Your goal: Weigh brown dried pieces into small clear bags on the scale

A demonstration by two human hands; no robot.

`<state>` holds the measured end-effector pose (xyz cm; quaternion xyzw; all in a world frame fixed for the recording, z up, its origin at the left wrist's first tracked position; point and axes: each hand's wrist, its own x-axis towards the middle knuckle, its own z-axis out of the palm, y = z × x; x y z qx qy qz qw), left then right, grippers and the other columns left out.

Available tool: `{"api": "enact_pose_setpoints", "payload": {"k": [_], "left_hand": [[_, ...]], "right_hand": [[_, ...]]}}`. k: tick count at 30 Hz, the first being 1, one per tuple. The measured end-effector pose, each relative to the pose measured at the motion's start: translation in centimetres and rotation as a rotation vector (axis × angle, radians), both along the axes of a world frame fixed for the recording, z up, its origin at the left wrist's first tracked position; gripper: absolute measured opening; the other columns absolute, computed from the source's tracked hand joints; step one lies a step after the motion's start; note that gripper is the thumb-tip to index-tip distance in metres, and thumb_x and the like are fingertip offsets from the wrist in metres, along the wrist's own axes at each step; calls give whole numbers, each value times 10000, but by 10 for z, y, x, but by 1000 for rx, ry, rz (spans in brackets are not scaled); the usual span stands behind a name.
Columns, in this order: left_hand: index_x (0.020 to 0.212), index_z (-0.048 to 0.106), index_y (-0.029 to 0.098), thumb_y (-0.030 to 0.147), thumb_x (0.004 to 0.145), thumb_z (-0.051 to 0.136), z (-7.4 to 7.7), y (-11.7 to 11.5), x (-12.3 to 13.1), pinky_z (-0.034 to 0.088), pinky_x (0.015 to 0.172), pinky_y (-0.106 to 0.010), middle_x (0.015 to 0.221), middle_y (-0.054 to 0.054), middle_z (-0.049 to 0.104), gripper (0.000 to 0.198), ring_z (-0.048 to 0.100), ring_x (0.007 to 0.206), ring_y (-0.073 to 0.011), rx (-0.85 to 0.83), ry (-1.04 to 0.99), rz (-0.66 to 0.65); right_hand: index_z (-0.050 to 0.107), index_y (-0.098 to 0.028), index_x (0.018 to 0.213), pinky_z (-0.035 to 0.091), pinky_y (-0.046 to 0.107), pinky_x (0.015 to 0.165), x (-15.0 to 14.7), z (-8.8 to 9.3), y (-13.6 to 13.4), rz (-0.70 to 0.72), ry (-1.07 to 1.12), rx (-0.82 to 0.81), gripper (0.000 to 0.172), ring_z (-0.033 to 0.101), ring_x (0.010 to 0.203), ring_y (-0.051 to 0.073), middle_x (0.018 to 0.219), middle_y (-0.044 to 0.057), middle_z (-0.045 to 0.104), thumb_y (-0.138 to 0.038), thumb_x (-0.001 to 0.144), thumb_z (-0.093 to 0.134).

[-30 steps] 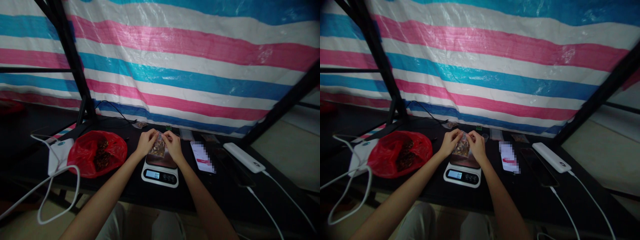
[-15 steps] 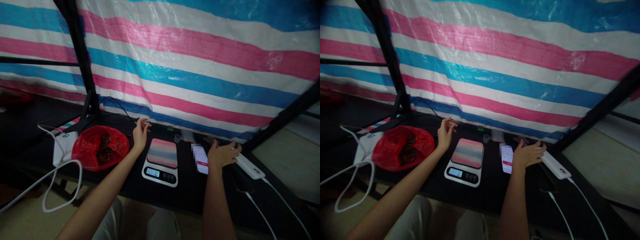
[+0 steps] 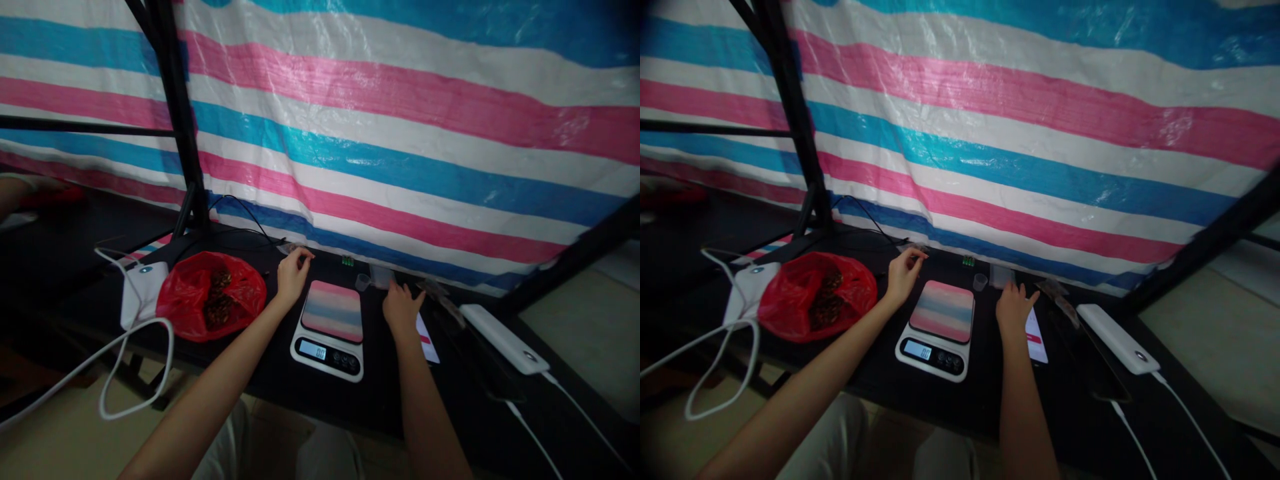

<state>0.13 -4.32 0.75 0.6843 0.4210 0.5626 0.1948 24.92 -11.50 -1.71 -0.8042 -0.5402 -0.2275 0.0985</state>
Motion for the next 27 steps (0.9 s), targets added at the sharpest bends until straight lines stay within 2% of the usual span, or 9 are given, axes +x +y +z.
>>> {"api": "enact_pose_setpoints", "payload": {"k": [2, 5, 10, 17, 20, 24, 27], "left_hand": [[756, 586, 177, 85, 769, 443, 1, -2, 1, 391, 574, -201, 847, 4, 644, 170, 525, 563, -83, 37, 31, -9], [724, 579, 173, 43, 737, 428, 3, -6, 2, 394, 624, -205, 838, 1, 624, 200, 535, 651, -100, 73, 64, -20], [731, 574, 176, 52, 748, 426, 5, -10, 2, 390, 649, -209, 825, -5, 595, 194, 532, 711, -112, 105, 100, -56], [721, 562, 168, 26, 739, 415, 2, -8, 2, 404, 672, -220, 807, -10, 575, 205, 539, 746, -122, 175, -16, -90], [700, 558, 165, 29, 752, 397, 1, -7, 1, 418, 665, -222, 850, -19, 581, 218, 547, 759, -124, 174, -33, -111], [719, 559, 164, 63, 786, 383, 3, -8, 1, 419, 625, -211, 882, -19, 590, 214, 542, 683, -101, 179, -36, -136], [802, 562, 165, 120, 797, 426, 7, -15, 1, 398, 576, -197, 769, 3, 585, 144, 504, 579, -82, 183, 7, -146]], "right_hand": [[576, -94, 1079, 103, 609, 938, 4, -3, -1, -3, -22, -58, 380, 482, 1045, 306, 986, 148, 638, -82, 805, 313], [637, -125, 957, 103, 608, 941, 1, 0, -2, 34, -91, -79, 317, 524, 926, 294, 890, 127, 649, -134, 817, 353], [676, -148, 837, 172, 533, 932, -3, 7, -1, 67, -179, -61, 266, 507, 894, 278, 876, 128, 634, -152, 803, 412], [674, -127, 737, 239, 434, 861, -9, 11, 2, 79, -124, -45, 259, 536, 818, 240, 802, 122, 647, -139, 801, 423], [669, -129, 774, 274, 395, 799, -12, 17, 0, 53, -28, 77, 240, 556, 771, 231, 775, 114, 654, -175, 807, 435], [673, -161, 860, 319, 324, 670, -17, 31, -2, 27, 217, 376, 254, 576, 713, 216, 792, 105, 666, -281, 816, 454], [675, -186, 868, 358, 281, 597, -32, 43, -4, 155, 458, 574, 285, 577, 642, 186, 765, 69, 669, -382, 803, 479]]}}
